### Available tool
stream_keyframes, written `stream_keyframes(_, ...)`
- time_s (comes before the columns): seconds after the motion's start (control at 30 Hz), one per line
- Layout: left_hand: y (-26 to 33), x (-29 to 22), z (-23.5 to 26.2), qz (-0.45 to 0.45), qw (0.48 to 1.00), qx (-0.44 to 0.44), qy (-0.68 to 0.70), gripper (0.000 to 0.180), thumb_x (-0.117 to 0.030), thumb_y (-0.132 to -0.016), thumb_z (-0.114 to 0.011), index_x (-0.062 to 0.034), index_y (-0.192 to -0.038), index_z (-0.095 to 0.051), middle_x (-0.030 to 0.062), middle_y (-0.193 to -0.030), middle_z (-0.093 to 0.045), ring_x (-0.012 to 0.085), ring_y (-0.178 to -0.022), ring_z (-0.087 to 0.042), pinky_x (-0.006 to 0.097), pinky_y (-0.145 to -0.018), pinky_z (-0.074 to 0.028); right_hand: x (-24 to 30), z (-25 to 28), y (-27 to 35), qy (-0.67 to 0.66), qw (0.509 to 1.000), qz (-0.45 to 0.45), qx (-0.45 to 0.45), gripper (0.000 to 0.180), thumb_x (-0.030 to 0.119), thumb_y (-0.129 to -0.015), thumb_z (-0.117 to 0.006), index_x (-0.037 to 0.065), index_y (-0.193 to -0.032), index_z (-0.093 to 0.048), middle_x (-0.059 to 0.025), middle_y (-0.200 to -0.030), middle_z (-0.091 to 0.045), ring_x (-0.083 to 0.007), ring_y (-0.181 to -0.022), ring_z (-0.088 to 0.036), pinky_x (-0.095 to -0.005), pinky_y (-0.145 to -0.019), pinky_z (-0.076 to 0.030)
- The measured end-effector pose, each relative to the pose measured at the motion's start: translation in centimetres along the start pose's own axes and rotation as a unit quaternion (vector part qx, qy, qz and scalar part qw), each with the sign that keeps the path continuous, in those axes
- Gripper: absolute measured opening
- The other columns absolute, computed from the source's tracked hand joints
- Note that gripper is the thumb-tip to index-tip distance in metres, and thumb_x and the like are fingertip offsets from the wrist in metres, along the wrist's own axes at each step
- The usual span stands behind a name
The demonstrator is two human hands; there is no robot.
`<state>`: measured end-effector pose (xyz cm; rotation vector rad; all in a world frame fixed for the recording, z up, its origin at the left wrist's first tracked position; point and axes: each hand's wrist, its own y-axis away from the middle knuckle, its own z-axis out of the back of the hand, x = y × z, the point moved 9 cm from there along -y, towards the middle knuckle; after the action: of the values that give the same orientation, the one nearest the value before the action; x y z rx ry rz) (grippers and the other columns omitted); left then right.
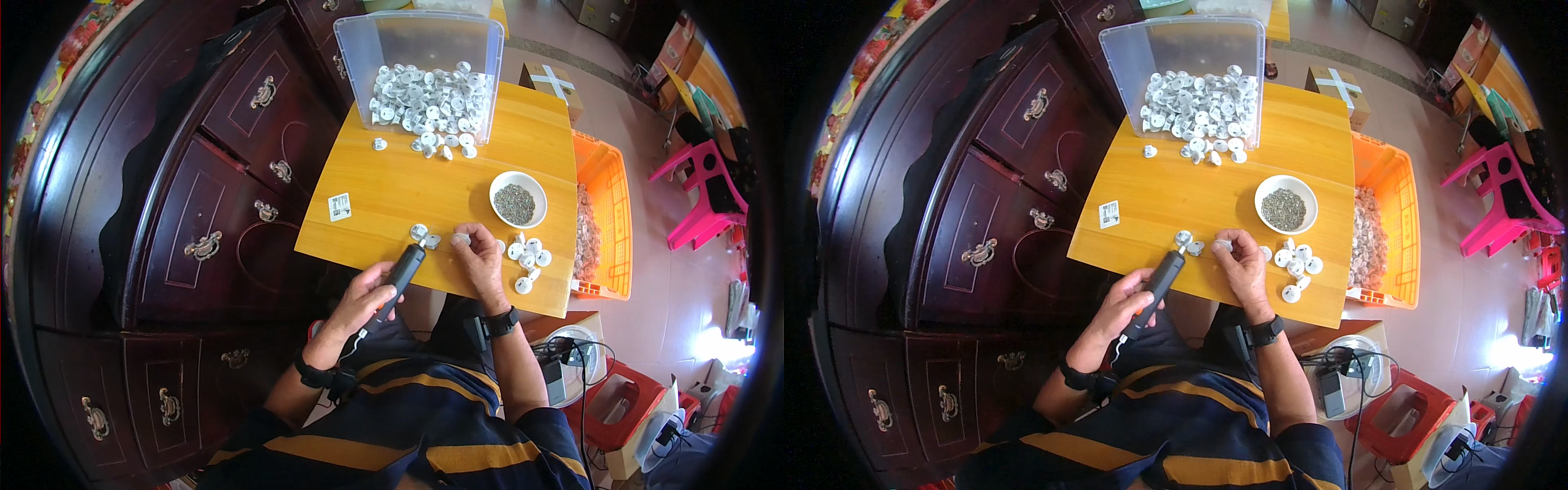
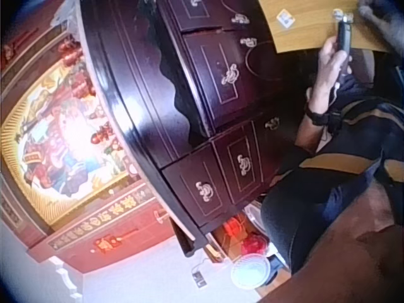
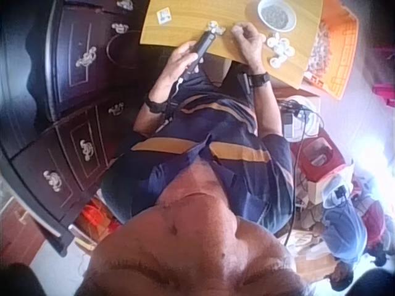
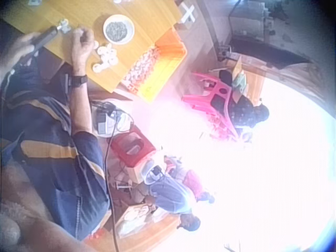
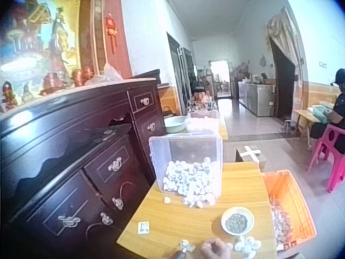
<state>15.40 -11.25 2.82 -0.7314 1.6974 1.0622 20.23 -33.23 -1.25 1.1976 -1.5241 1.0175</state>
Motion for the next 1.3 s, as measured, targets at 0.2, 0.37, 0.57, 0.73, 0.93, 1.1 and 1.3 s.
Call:
stream_keyframes(0.2,-1.4,-0.7,2.2,-0.022,0.998,-0.046,-0.034,0.047,-0.013,-0.093,-0.059,-0.0005,-0.136,-0.046,0.0087,-0.089,-0.064,0.0129,-0.063,-0.062,0.024,-0.058,-0.051,0.5,-0.1,0.3,0.065,0.998,-0.006,0.02,0.01,0.006,-0.091,-0.069,0.003,-0.1,-0.064,0.0048,-0.084,-0.061,-0.0033,-0.074,-0.053,-0.021,-0.066,-0.046)
stream_keyframes(0.37,-2.5,0.5,2.7,-0.017,0.998,-0.055,-0.036,0.045,-0.014,-0.093,-0.058,-0.0003,-0.135,-0.048,0.0085,-0.088,-0.065,0.0129,-0.063,-0.062,0.025,-0.058,-0.051,4.2,-0.8,1.8,0.258,0.965,0.025,0.042,0.011,0.008,-0.089,-0.069,0.001,-0.098,-0.069,-0.0053,-0.075,-0.064,-0.0106,-0.067,-0.058,-0.026,-0.063,-0.048)
stream_keyframes(0.57,-2.8,1.5,3.5,-0.017,0.998,-0.045,0.048,0.044,-0.017,-0.094,-0.057,-0.0005,-0.134,-0.05,0.0081,-0.086,-0.065,0.013,-0.062,-0.063,0.024,-0.058,-0.052,6.8,0.9,2.7,0.288,0.954,0.069,0.048,0.012,0.008,-0.09,-0.068,0.001,-0.099,-0.07,-0.0112,-0.078,-0.068,-0.0173,-0.069,-0.066,-0.0288,-0.063,-0.051)
stream_keyframes(0.73,-3.1,1.4,3.5,-0.007,0.998,-0.031,0.06,0.039,-0.018,-0.094,-0.056,-0.0003,-0.129,-0.054,0.0086,-0.085,-0.066,0.0132,-0.061,-0.063,0.024,-0.058,-0.052,8.6,2.3,2.5,0.342,0.938,0.05,0.036,0.009,0.008,-0.088,-0.069,0.003,-0.093,-0.065,-0.0103,-0.073,-0.066,-0.0185,-0.063,-0.066,-0.0304,-0.06,-0.051)
stream_keyframes(0.93,-4.5,0.8,3.0,0.007,0.999,-0.035,-0.025,0.035,-0.021,-0.094,-0.058,-0.0007,-0.122,-0.056,0.0077,-0.084,-0.065,0.0124,-0.059,-0.061,0.024,-0.056,-0.05,9.8,2.5,2.5,0.443,0.883,0.15,0.049,0.01,0.004,-0.079,-0.069,0.007,-0.089,-0.067,-0.0113,-0.088,-0.067,-0.0307,-0.074,-0.067,-0.0393,-0.065,-0.054)
stream_keyframes(1.1,-5.5,0.3,3.4,0.003,0.998,-0.067,0.008,0.035,-0.021,-0.094,-0.058,0.0001,-0.122,-0.056,0.0069,-0.083,-0.065,0.0127,-0.058,-0.062,0.023,-0.054,-0.051,9.0,3.2,2.9,0.513,0.847,0.134,0.028,0.013,0.003,-0.077,-0.069,0.008,-0.089,-0.069,-0.0113,-0.094,-0.065,-0.0343,-0.08,-0.066,-0.0424,-0.07,-0.054)
stream_keyframes(1.3,-5.4,0.2,3.4,0.006,0.997,-0.077,0.005,0.031,-0.02,-0.093,-0.058,0.0001,-0.116,-0.058,0.0055,-0.08,-0.063,0.0123,-0.056,-0.062,0.023,-0.052,-0.05,11.3,4.7,1.6,0.494,0.861,0.122,-0.01,0.019,0.003,-0.076,-0.069,0.008,-0.094,-0.069,-0.0139,-0.094,-0.063,-0.0336,-0.07,-0.064,-0.0412,-0.064,-0.052)
